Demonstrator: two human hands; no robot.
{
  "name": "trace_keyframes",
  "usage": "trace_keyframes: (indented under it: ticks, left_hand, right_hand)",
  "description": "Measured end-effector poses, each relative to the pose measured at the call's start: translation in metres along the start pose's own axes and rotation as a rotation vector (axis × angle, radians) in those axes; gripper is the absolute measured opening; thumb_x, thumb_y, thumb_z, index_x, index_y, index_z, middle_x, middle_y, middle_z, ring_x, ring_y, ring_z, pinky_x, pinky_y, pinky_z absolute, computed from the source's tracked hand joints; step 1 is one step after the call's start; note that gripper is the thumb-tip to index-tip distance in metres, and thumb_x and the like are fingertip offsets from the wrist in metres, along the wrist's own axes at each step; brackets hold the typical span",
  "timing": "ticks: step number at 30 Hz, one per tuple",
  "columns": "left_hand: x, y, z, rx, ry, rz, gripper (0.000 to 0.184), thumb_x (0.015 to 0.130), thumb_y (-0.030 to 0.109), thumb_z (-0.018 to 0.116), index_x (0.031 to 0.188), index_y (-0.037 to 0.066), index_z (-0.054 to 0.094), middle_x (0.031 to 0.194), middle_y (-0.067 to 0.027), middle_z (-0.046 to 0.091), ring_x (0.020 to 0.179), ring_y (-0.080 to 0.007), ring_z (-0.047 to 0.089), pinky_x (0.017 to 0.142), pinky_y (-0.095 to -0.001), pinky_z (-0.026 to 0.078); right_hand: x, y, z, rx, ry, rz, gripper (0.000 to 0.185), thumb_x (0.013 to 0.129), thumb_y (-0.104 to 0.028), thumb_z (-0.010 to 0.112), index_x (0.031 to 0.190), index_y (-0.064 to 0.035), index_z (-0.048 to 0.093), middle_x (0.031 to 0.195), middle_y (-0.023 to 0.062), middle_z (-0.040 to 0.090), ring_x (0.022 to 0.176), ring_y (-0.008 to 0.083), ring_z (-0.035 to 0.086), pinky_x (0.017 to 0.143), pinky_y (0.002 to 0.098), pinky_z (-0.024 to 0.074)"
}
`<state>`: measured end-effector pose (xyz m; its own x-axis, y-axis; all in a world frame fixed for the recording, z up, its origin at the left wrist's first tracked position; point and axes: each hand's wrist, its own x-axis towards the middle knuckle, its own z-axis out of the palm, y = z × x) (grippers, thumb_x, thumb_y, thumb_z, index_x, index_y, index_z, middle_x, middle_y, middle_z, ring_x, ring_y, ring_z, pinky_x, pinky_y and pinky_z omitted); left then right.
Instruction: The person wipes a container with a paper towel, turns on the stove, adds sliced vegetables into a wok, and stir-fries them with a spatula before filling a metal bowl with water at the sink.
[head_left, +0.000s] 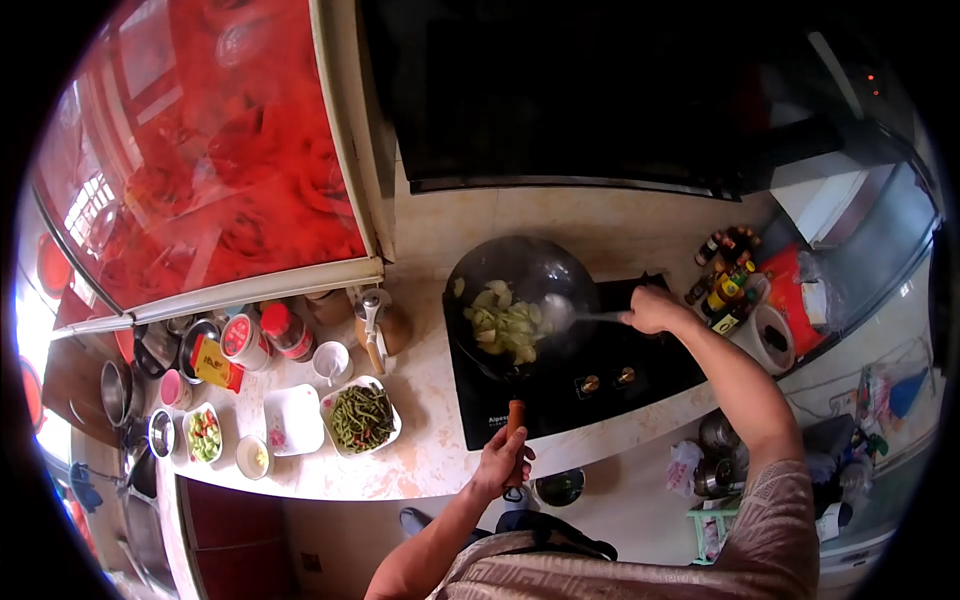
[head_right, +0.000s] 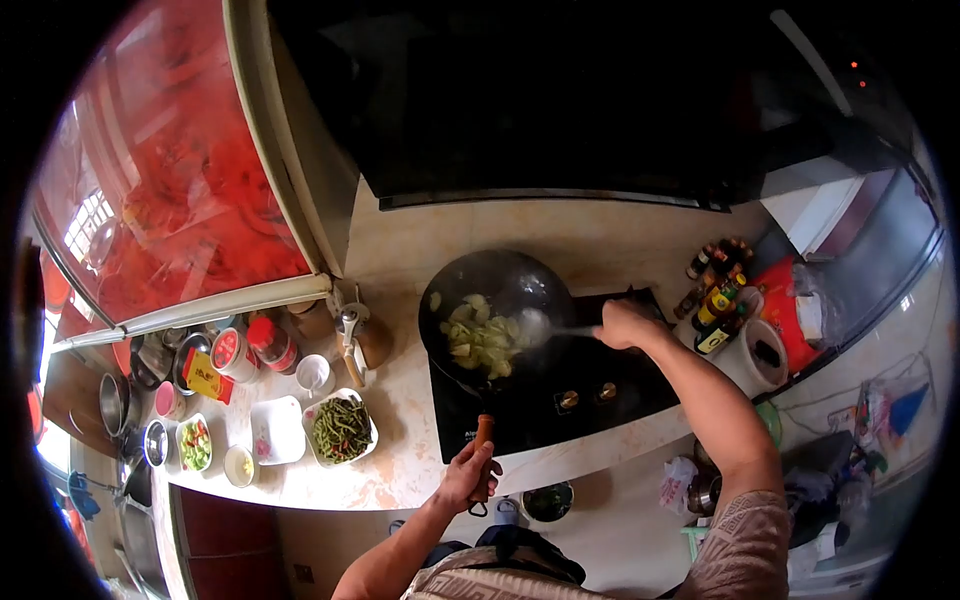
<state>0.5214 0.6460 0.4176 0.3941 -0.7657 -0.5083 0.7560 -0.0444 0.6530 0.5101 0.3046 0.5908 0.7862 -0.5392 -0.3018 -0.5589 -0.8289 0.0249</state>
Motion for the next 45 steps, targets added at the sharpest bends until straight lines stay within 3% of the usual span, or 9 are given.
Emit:
trace_keyframes:
  ticks: [6, 9, 13, 16, 24, 30, 36, 40, 45]
  left_hand:
    - [-0.001, 0.001, 0.002, 0.001, 0.013, 0.016, 0.033, 0.096, 0.039, 0.057, 0.113, 0.012, 0.047, 0.078, -0.0072, 0.060, 0.047, -0.0136, 0.056, 0.039, -0.0251, 0.045]
    - [-0.002, 0.001, 0.001, 0.003, 0.031, 0.007, 0.034, 0.096, 0.039, 0.058, 0.114, 0.013, 0.047, 0.078, -0.0070, 0.060, 0.047, -0.0137, 0.056, 0.038, -0.0254, 0.044]
    - [-0.004, 0.004, 0.003, -0.014, 0.035, -0.012, 0.033, 0.096, 0.036, 0.058, 0.115, 0.011, 0.048, 0.076, -0.0078, 0.059, 0.047, -0.0135, 0.054, 0.039, -0.0260, 0.044]
    - [-0.002, 0.002, 0.002, -0.004, 0.030, -0.017, 0.032, 0.096, 0.036, 0.057, 0.115, 0.011, 0.048, 0.076, -0.0076, 0.059, 0.047, -0.0135, 0.054, 0.039, -0.0260, 0.044]
    - [-0.002, 0.003, 0.001, -0.029, 0.010, -0.013, 0.031, 0.097, 0.036, 0.056, 0.115, 0.012, 0.048, 0.075, -0.0072, 0.059, 0.048, -0.0132, 0.054, 0.038, -0.0259, 0.044]
    - [-0.004, 0.002, 0.000, -0.028, 0.001, -0.024, 0.033, 0.095, 0.040, 0.058, 0.112, 0.014, 0.046, 0.078, -0.0070, 0.060, 0.045, -0.0150, 0.056, 0.034, -0.0252, 0.041]
    - [0.000, -0.001, 0.000, -0.018, 0.026, -0.009, 0.031, 0.096, 0.039, 0.058, 0.110, 0.013, 0.047, 0.077, -0.0072, 0.060, 0.046, -0.0146, 0.056, 0.035, -0.0256, 0.041]
    - [-0.002, 0.000, 0.002, -0.005, 0.030, -0.009, 0.030, 0.096, 0.037, 0.057, 0.112, 0.012, 0.049, 0.077, -0.0074, 0.059, 0.047, -0.0133, 0.054, 0.038, -0.0255, 0.044]
    - [-0.001, -0.002, 0.000, -0.024, 0.029, -0.005, 0.030, 0.096, 0.036, 0.057, 0.112, 0.012, 0.049, 0.077, -0.0074, 0.059, 0.047, -0.0135, 0.054, 0.038, -0.0258, 0.044]
  right_hand:
    - [0.029, -0.038, 0.074, 0.933, -0.390, 0.051, 0.034, 0.089, -0.037, 0.066, 0.079, -0.0047, 0.064, 0.056, -0.0028, 0.048, 0.041, 0.0051, 0.037, 0.036, 0.0217, 0.0250]
    - [0.046, -0.043, 0.092, 1.047, -0.284, 0.076, 0.033, 0.090, -0.036, 0.065, 0.081, -0.0038, 0.065, 0.057, 0.0026, 0.053, 0.043, 0.0127, 0.045, 0.040, 0.0281, 0.0354]
    - [0.017, -0.057, 0.060, 0.297, 0.237, -0.139, 0.028, 0.090, -0.031, 0.062, 0.089, -0.0032, 0.065, 0.076, 0.0184, 0.066, 0.074, 0.0364, 0.065, 0.067, 0.0467, 0.0501]
    - [-0.016, -0.061, 0.035, -0.043, 0.447, -0.291, 0.027, 0.090, -0.030, 0.061, 0.089, -0.0041, 0.065, 0.078, 0.0172, 0.068, 0.077, 0.0368, 0.066, 0.066, 0.0478, 0.0510]
    - [-0.025, -0.021, -0.041, -0.153, 0.094, -0.013, 0.030, 0.085, -0.028, 0.065, 0.091, 0.0006, 0.070, 0.094, 0.0193, 0.069, 0.094, 0.0384, 0.065, 0.079, 0.0467, 0.0515]
    - [0.023, -0.016, 0.042, 0.724, -0.561, 0.123, 0.036, 0.089, -0.038, 0.067, 0.082, -0.0028, 0.064, 0.060, -0.0010, 0.050, 0.040, 0.0041, 0.034, 0.036, 0.0202, 0.0249]
    - [0.036, -0.040, 0.092, 1.093, -0.240, 0.071, 0.033, 0.093, -0.034, 0.064, 0.083, -0.0024, 0.064, 0.059, -0.0009, 0.049, 0.042, 0.0061, 0.037, 0.036, 0.0224, 0.0267]
    - [0.014, -0.062, 0.059, 0.276, 0.295, -0.134, 0.027, 0.087, -0.027, 0.063, 0.088, -0.0003, 0.067, 0.077, 0.0204, 0.066, 0.077, 0.0346, 0.068, 0.069, 0.0460, 0.0522]
    - [-0.034, -0.074, 0.038, -0.048, 0.448, -0.273, 0.021, 0.091, -0.022, 0.059, 0.089, -0.0009, 0.061, 0.088, 0.0180, 0.065, 0.078, 0.0384, 0.066, 0.068, 0.0510, 0.0517]
